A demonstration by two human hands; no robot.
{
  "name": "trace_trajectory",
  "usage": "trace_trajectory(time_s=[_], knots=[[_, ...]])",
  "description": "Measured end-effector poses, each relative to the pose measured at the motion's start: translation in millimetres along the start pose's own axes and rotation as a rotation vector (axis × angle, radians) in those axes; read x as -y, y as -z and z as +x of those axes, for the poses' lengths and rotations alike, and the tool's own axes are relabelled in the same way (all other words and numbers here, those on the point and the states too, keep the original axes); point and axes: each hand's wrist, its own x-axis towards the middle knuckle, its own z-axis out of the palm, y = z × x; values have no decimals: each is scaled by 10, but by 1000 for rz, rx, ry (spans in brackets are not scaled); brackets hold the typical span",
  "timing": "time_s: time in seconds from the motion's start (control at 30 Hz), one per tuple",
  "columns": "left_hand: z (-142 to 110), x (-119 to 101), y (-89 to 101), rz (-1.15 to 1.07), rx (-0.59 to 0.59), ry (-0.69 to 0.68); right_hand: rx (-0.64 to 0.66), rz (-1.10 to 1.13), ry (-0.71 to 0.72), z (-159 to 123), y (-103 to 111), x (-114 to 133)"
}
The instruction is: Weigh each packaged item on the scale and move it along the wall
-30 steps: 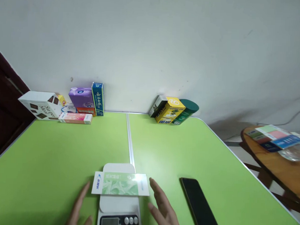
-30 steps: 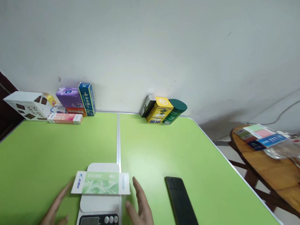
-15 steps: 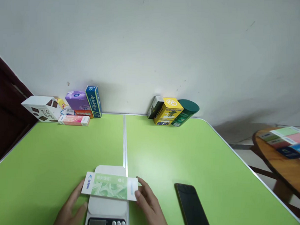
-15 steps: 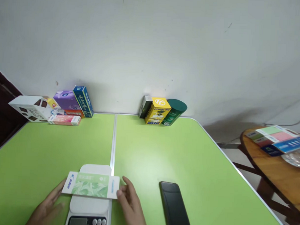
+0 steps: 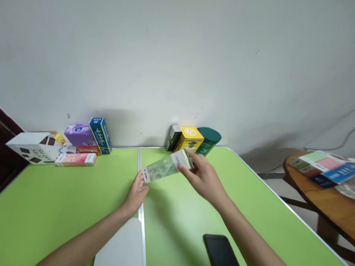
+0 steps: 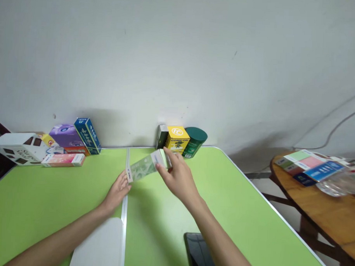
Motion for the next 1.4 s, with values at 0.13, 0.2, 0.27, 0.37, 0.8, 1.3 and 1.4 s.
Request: trace_trajectory(time_s=[0.13,0.2,0.27,0.37,0.8,1.3,1.4], knots=[[837,48,-212,98,-128,-95,-11,-257,-14,766,-147,54],[1105,68,-298,110,-141,-91,-8,-381,-18,1043,-266,46],[1288,93,-393,116,-127,-86,5,-496,5,1243,-392,-1],[1487,126,-545,114,-102,-87,8,-608,39,1432,-549,-129],[1956,203,-766,-15,29,-77,-141,-711,186,1641,-737,-505],[777,-34,129,-26,163,5,80,-477,256,940,-552,49],[261,-116,432,-44,221,-59,481,-252,335,303,-681,416]])
